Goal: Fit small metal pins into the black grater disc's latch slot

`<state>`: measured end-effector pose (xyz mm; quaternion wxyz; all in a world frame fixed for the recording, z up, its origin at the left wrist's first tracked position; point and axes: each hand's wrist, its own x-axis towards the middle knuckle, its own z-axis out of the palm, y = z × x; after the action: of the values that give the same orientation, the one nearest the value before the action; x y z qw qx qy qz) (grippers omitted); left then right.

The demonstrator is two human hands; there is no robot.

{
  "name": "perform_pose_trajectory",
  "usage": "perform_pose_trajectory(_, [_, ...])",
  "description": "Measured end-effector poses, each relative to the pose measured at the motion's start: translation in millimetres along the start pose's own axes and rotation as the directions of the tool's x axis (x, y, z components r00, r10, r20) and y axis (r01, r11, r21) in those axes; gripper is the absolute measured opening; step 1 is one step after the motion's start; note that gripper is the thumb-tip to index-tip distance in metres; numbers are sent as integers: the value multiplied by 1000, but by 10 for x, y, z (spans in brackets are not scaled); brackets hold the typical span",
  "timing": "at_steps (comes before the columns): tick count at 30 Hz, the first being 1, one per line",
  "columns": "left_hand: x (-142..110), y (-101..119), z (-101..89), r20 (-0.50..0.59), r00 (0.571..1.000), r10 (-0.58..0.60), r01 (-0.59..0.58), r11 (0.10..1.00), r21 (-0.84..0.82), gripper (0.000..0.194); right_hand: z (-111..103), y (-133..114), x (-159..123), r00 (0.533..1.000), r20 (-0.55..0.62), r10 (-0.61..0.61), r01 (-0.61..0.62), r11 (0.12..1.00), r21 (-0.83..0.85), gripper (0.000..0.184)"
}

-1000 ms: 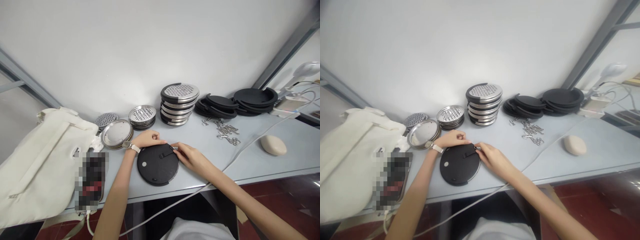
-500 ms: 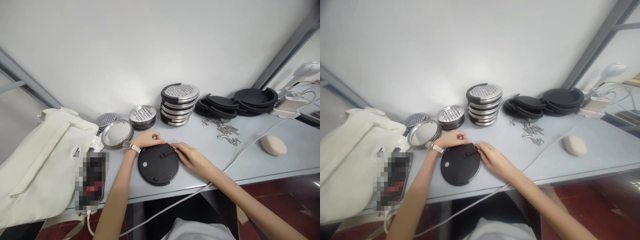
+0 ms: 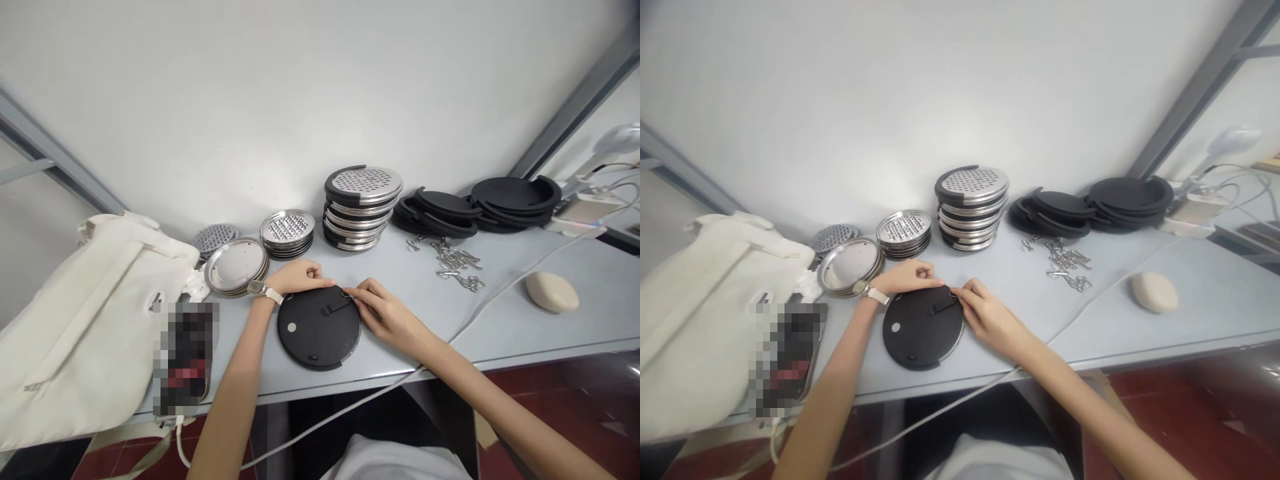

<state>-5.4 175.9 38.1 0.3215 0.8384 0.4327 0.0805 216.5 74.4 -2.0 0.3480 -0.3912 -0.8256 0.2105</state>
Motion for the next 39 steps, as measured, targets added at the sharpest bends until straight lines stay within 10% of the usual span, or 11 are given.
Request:
perform_pose_trajectory(17, [17, -34, 7, 12, 1000, -7, 7, 1000, 17, 51, -57, -59, 10, 990, -38, 137, -137, 991, 11, 10])
perform_pose_trajectory(39, [17, -29, 4, 11, 1000, -10, 10, 1000, 22, 51, -22, -40, -10, 992, 2, 128, -128, 992, 2, 26])
